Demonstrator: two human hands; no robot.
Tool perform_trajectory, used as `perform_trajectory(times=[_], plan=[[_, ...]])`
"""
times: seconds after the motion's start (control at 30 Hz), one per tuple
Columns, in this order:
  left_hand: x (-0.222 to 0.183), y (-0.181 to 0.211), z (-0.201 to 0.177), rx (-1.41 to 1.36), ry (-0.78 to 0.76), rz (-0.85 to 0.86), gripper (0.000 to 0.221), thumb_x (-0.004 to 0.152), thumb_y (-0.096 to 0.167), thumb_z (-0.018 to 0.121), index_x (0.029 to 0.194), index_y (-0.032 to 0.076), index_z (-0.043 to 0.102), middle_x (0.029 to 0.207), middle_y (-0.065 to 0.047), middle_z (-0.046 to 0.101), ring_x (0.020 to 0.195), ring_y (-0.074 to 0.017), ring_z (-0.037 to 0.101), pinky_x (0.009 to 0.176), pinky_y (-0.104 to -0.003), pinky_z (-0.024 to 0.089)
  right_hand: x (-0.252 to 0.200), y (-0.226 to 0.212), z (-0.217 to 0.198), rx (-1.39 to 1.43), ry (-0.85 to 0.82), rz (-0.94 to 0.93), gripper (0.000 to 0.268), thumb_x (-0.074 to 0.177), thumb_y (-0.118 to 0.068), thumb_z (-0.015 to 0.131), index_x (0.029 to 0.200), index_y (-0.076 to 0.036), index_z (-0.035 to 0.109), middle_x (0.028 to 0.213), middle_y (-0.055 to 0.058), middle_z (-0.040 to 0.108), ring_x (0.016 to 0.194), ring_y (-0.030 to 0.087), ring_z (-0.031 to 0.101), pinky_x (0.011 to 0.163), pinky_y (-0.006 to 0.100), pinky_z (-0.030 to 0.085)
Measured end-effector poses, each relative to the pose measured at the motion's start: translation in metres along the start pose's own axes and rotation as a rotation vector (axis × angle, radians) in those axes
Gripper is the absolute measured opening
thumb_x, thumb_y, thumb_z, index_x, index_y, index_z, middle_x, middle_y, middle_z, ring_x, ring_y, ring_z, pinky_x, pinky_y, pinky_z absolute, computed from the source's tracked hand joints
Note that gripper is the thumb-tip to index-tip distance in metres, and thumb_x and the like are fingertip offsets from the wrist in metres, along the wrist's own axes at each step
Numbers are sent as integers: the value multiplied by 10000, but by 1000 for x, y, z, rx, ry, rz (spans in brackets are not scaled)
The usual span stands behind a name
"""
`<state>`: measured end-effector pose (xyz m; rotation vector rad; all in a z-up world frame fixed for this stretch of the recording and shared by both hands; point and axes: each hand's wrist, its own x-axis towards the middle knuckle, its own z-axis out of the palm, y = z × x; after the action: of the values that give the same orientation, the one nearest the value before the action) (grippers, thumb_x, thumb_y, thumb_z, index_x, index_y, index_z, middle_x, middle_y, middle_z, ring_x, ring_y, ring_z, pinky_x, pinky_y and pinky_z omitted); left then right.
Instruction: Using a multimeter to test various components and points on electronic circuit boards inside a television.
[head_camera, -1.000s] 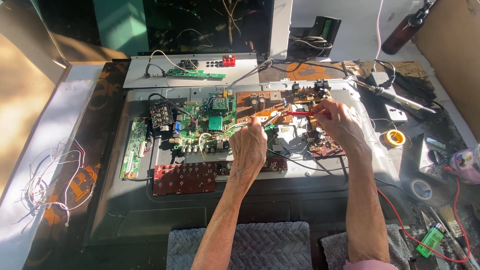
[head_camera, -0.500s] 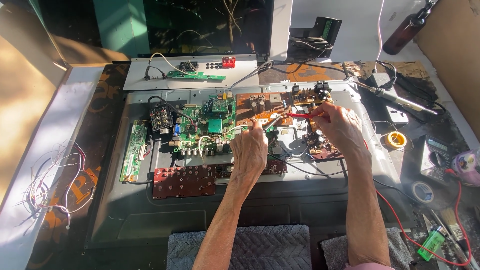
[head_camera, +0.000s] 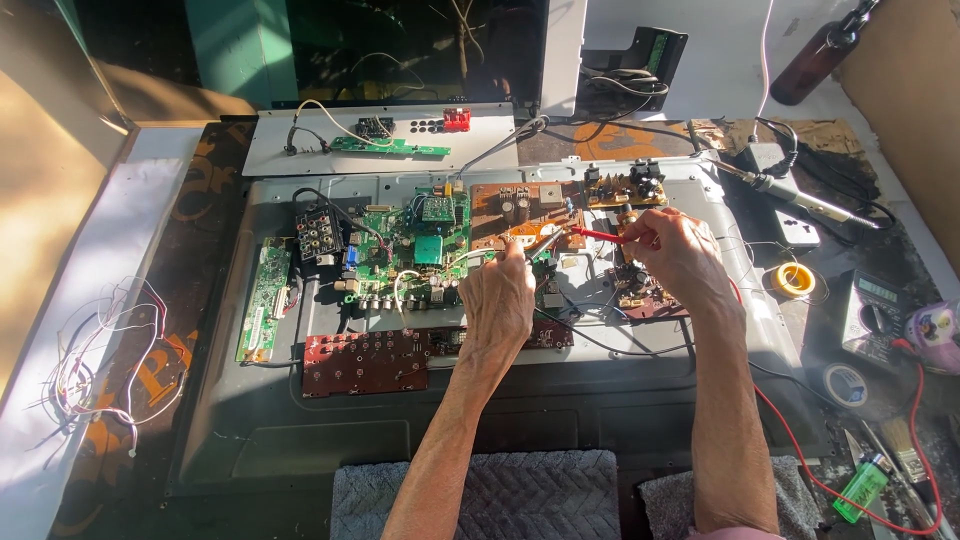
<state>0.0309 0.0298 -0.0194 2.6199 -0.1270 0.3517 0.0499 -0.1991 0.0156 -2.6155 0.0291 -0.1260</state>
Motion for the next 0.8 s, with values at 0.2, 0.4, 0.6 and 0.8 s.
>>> perform_trajectory(times=[0.2,0.4,0.6,0.8], plan=[[0,-4,5,7,16,-8,213,891,123,654,1095,58,654,766,-138,753,677,-286,760,653,-388,601,-1,-7,-4,17,35,-23,155,864,-218,797,999,-141,790,883,95,708,810,284,710,815,462,548],[0,-1,-1,36,56,-19,165,888,125,659,1046,77,651,731,-102,745,657,-276,756,656,-383,607,13,12,22,48,140,-53,138,907,-266,795,1018,-186,772,901,42,675,818,236,693,782,420,547],[3,-10,4,25,75,-14,140,880,150,673,1007,112,627,726,-89,737,659,-279,756,650,-400,605,16,22,34,-1,168,-38,117,910,-235,783,997,-158,771,887,62,684,824,258,696,779,420,548],[4,-11,8,38,80,-13,146,877,151,683,1000,124,610,718,-81,730,655,-270,755,650,-389,602,16,24,32,4,167,-54,115,911,-238,790,991,-159,765,884,57,678,824,253,690,760,419,547]])
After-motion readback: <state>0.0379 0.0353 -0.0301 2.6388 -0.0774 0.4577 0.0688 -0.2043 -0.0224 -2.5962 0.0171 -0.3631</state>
